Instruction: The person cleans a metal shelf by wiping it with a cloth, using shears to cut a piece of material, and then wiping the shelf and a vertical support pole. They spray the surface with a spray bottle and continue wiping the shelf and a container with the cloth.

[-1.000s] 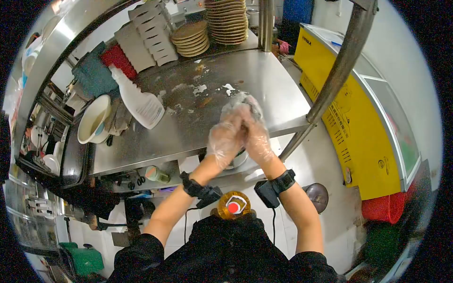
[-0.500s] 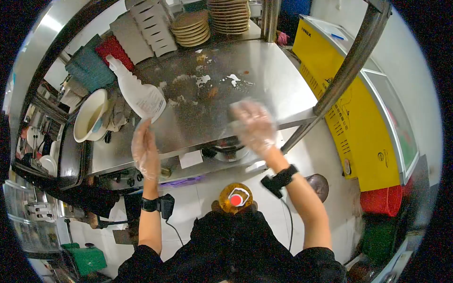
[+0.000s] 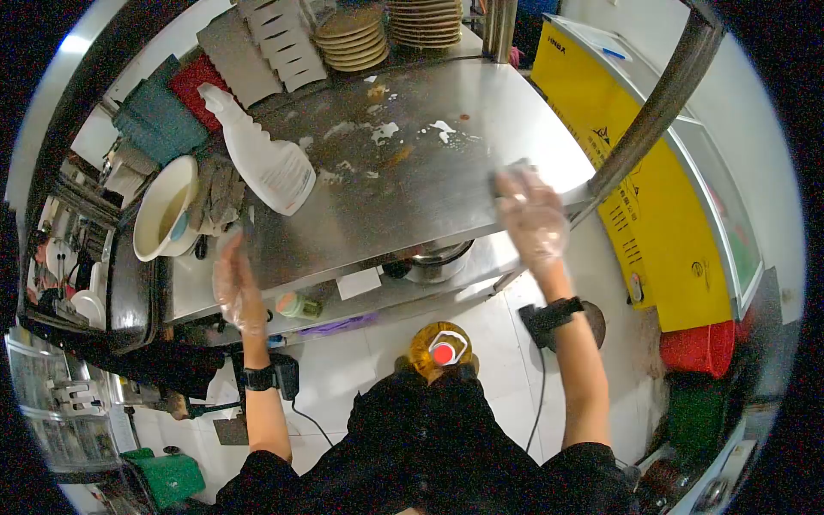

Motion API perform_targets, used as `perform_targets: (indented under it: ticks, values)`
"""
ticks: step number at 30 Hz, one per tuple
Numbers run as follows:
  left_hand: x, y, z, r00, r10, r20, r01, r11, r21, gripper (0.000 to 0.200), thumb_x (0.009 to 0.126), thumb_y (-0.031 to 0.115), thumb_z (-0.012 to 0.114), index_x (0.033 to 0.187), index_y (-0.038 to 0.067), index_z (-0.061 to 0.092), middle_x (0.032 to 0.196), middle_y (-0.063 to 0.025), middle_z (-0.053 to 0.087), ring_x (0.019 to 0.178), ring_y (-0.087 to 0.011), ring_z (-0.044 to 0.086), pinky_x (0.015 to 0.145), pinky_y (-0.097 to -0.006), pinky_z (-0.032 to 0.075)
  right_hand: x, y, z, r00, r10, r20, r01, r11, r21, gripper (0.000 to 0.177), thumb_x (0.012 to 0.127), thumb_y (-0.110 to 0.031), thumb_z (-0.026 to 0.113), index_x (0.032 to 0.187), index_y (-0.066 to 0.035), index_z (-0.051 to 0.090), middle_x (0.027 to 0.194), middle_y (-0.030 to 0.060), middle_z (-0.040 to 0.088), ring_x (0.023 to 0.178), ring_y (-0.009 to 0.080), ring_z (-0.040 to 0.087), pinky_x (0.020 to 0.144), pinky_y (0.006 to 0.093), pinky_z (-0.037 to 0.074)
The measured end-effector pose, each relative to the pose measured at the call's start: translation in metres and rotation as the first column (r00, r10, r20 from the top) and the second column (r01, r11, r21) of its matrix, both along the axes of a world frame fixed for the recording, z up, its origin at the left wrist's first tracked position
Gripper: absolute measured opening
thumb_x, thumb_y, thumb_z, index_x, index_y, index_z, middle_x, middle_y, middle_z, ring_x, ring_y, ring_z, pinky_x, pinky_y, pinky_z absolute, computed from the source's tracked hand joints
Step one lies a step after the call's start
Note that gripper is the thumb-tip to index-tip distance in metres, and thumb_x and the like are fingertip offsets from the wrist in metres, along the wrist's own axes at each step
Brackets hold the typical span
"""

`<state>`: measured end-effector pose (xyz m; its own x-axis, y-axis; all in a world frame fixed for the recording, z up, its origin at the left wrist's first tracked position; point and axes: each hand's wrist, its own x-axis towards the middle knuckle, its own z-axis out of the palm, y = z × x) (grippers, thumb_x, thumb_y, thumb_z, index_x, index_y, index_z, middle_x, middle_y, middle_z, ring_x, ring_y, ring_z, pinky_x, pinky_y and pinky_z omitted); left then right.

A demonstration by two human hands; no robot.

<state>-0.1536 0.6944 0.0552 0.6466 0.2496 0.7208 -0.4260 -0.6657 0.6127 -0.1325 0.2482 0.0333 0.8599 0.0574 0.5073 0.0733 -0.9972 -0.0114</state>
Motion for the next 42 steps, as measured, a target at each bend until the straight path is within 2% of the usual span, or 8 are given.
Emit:
perform_targets:
  ticks: [5,14,20,24,28,34,36,42]
  values:
    - [-0.003,0.033,-0.004,0.994,0.111,0.003,-0.111,0.993,0.034,0.030,0.094,-0.003,0.051,0.119,0.003,0.066,0.115,-0.0108,0.068,0.106,-0.0249,0.063,0.095,-0.0353,0.047,-0.019,0.042,-0.024,0.977,-0.016,0.211,0.061,0.976,-0.211,0.052,0.093,-0.030,0.056,0.144,-0.024,0.049,0.141,0.0046,0.050,0.128,0.0212,0.048,0.109,0.0382,0.037]
    - [0.023,0.031,0.006,0.998,-0.064,-0.016,0.065,0.995,0.071,0.028,0.097,-0.004,0.049,0.122,0.001,0.063,0.123,-0.0106,0.063,0.113,-0.0225,0.059,0.100,-0.0330,0.043,-0.031,0.280,-0.026,0.849,0.484,0.212,-0.515,0.847,0.127,0.053,0.085,-0.040,0.063,0.137,-0.033,0.054,0.139,0.0004,0.048,0.129,0.0323,0.044,0.106,0.0478,0.038]
    - [0.023,0.054,0.002,0.999,-0.010,0.048,0.004,0.991,0.137,0.028,0.093,-0.006,0.052,0.114,0.003,0.067,0.111,-0.0130,0.069,0.100,-0.0255,0.066,0.089,-0.0343,0.050,-0.008,0.193,-0.039,0.903,0.323,0.283,-0.265,0.938,-0.223,0.050,0.091,-0.031,0.059,0.140,-0.026,0.055,0.143,0.0001,0.053,0.126,0.0253,0.051,0.108,0.0421,0.039]
    - [0.032,0.073,-0.022,0.999,-0.045,0.004,0.044,0.988,0.146,0.026,0.092,-0.005,0.053,0.111,0.003,0.068,0.110,-0.0122,0.070,0.101,-0.0261,0.066,0.088,-0.0349,0.050,-0.004,0.086,-0.017,0.999,0.011,0.034,-0.018,0.978,0.208,0.037,0.091,-0.020,0.061,0.129,-0.021,0.062,0.133,0.0023,0.059,0.120,0.0216,0.056,0.099,0.0378,0.045]
    - [0.046,0.077,-0.034,0.999,-0.044,-0.004,0.044,0.984,0.173,0.025,0.090,-0.004,0.054,0.107,0.006,0.069,0.103,-0.0107,0.071,0.097,-0.0261,0.068,0.086,-0.0346,0.051,-0.016,0.048,-0.005,0.968,-0.240,0.077,0.235,0.970,0.066,0.037,0.101,-0.043,0.046,0.134,-0.033,0.059,0.140,-0.0024,0.053,0.121,0.0199,0.052,0.101,0.0333,0.044]
    - [0.038,0.069,-0.023,0.999,-0.041,-0.034,0.048,0.971,0.234,0.026,0.087,-0.003,0.055,0.102,0.010,0.071,0.097,-0.0104,0.072,0.090,-0.0252,0.069,0.082,-0.0342,0.053,-0.017,0.141,-0.021,0.968,0.040,0.248,-0.041,0.999,-0.001,0.041,0.097,-0.038,0.051,0.135,-0.026,0.058,0.140,-0.0007,0.052,0.124,0.0188,0.051,0.102,0.0345,0.041]
    - [0.037,0.068,-0.021,0.994,-0.035,-0.102,0.059,0.967,0.247,0.027,0.086,-0.005,0.056,0.105,0.009,0.070,0.104,-0.0092,0.072,0.096,-0.0240,0.068,0.087,-0.0333,0.051,-0.017,0.195,-0.037,0.903,0.357,0.238,-0.417,0.599,0.683,0.047,0.099,-0.029,0.047,0.146,-0.029,0.044,0.143,0.0027,0.051,0.135,0.0233,0.045,0.109,0.0411,0.038]
    - [0.036,0.067,-0.021,0.997,-0.038,-0.060,0.052,0.966,0.252,0.024,0.085,-0.002,0.058,0.101,0.010,0.071,0.098,-0.0095,0.072,0.091,-0.0257,0.069,0.082,-0.0352,0.053,-0.042,0.300,-0.004,0.889,0.446,0.108,-0.455,0.887,0.080,0.046,0.094,-0.040,0.046,0.137,-0.025,0.052,0.138,0.0023,0.050,0.132,0.0289,0.041,0.109,0.0440,0.034]
